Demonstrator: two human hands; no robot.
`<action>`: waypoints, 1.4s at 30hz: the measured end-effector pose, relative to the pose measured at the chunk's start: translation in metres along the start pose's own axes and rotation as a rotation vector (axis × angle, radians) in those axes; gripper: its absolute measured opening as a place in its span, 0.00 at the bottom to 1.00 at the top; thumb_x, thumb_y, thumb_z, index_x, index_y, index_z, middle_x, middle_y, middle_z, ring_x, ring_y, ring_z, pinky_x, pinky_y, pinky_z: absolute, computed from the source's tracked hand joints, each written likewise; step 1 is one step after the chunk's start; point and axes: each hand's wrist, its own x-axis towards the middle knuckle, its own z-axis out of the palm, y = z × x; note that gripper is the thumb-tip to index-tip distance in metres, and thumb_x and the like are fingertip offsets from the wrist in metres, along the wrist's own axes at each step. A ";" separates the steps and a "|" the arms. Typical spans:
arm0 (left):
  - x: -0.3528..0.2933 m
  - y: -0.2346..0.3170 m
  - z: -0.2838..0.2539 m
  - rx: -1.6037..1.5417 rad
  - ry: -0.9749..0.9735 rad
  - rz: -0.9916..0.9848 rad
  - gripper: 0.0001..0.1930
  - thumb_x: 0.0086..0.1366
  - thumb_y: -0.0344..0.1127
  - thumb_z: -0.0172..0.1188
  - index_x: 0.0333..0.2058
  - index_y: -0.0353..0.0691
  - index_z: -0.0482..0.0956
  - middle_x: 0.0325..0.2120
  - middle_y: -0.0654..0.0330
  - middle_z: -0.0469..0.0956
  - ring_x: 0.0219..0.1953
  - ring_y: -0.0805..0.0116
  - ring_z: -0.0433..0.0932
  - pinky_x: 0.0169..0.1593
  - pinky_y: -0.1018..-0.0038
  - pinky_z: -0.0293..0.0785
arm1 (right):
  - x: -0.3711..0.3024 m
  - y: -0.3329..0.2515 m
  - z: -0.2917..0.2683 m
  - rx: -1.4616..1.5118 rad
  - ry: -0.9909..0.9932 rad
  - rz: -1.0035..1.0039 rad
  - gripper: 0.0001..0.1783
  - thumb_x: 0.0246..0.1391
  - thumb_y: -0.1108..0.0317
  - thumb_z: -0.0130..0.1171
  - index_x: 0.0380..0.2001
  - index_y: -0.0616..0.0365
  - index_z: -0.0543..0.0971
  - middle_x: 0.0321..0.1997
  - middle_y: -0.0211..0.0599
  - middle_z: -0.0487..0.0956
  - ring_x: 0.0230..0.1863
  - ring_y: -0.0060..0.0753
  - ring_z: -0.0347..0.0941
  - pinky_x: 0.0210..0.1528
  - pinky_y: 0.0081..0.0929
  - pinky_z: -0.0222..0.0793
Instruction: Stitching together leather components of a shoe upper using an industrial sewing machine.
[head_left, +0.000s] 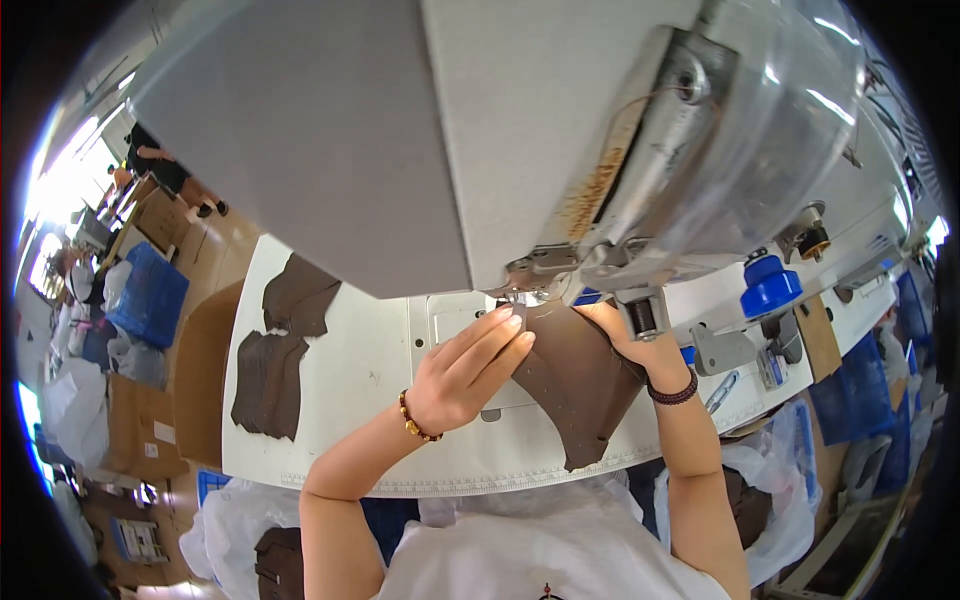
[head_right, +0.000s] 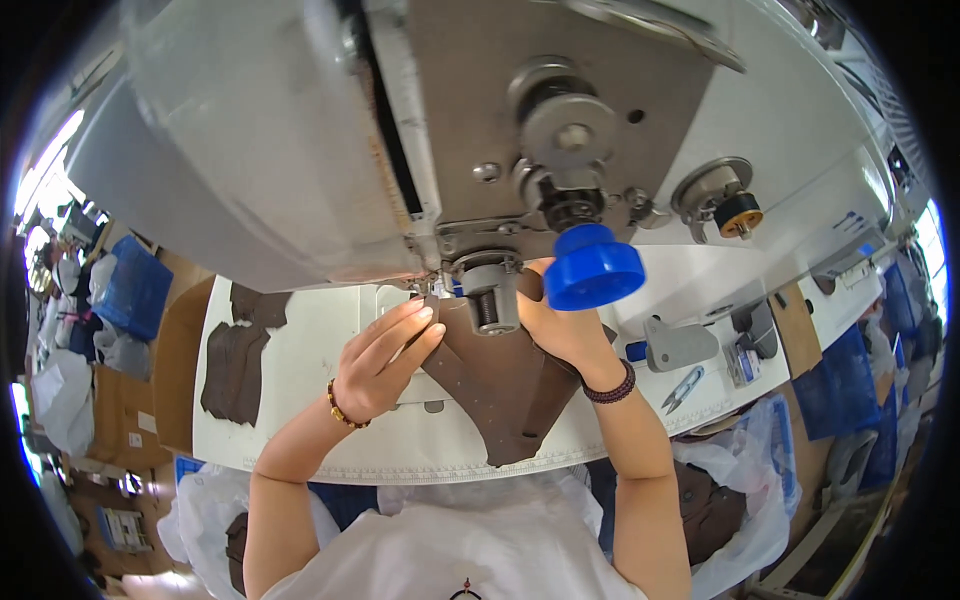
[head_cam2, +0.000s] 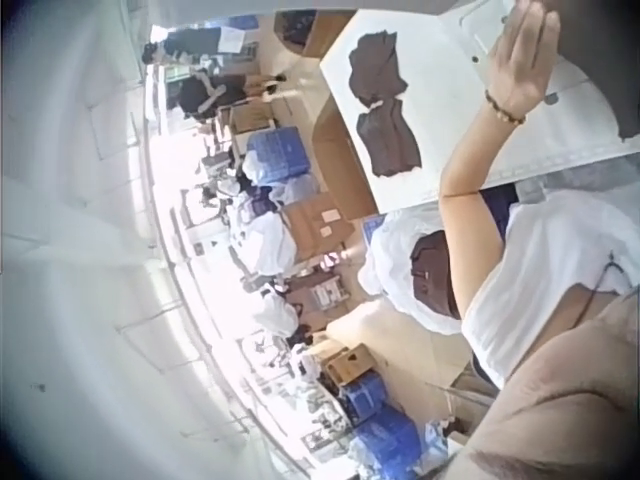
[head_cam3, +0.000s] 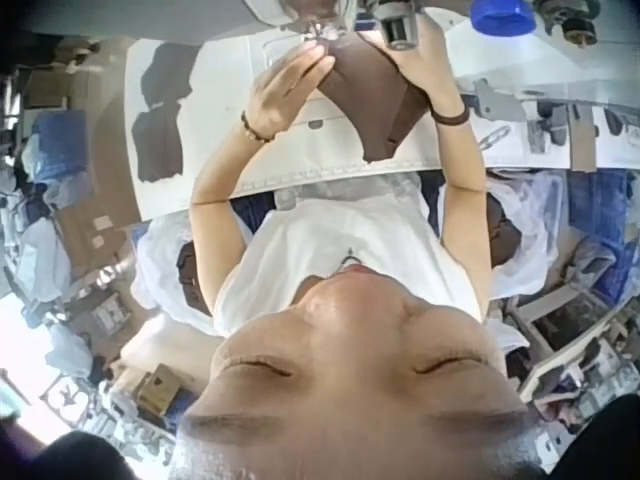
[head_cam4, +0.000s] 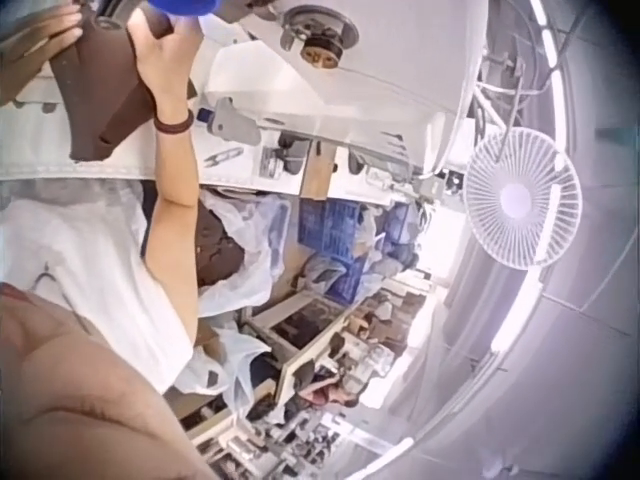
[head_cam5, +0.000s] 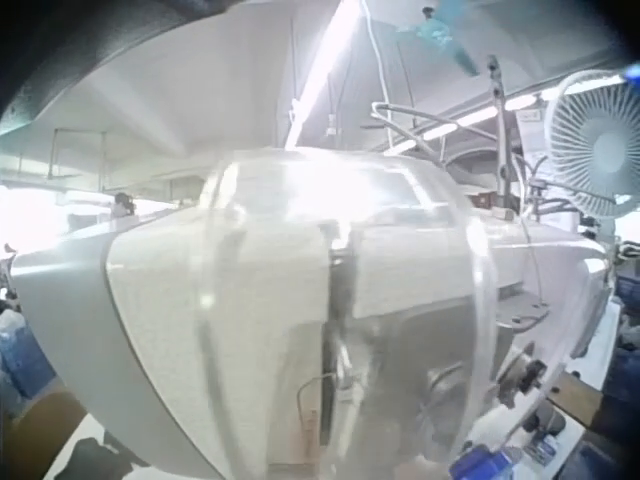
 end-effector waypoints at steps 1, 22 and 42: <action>0.000 0.000 0.000 -0.012 -0.010 -0.016 0.15 0.44 0.20 0.61 0.34 0.32 0.82 0.36 0.54 0.78 0.42 0.57 0.79 0.40 0.71 0.81 | 0.000 -0.004 -0.002 0.006 0.033 -0.001 0.08 0.46 0.71 0.60 0.30 0.62 0.75 0.26 0.36 0.75 0.30 0.31 0.72 0.32 0.29 0.65; 0.008 -0.001 -0.008 -0.019 -0.136 0.005 0.14 0.48 0.20 0.60 0.37 0.28 0.79 0.38 0.52 0.78 0.45 0.57 0.77 0.44 0.72 0.79 | 0.009 -0.036 -0.013 0.026 0.087 -0.342 0.17 0.44 0.64 0.65 0.37 0.61 0.76 0.33 0.43 0.80 0.34 0.42 0.77 0.38 0.30 0.70; 0.021 -0.005 -0.018 0.037 -0.176 0.035 0.13 0.46 0.22 0.61 0.35 0.32 0.79 0.36 0.55 0.77 0.39 0.64 0.78 0.38 0.75 0.80 | 0.000 0.069 0.013 0.128 0.028 -0.342 0.20 0.44 0.65 0.68 0.43 0.48 0.78 0.44 0.31 0.79 0.45 0.32 0.76 0.49 0.32 0.71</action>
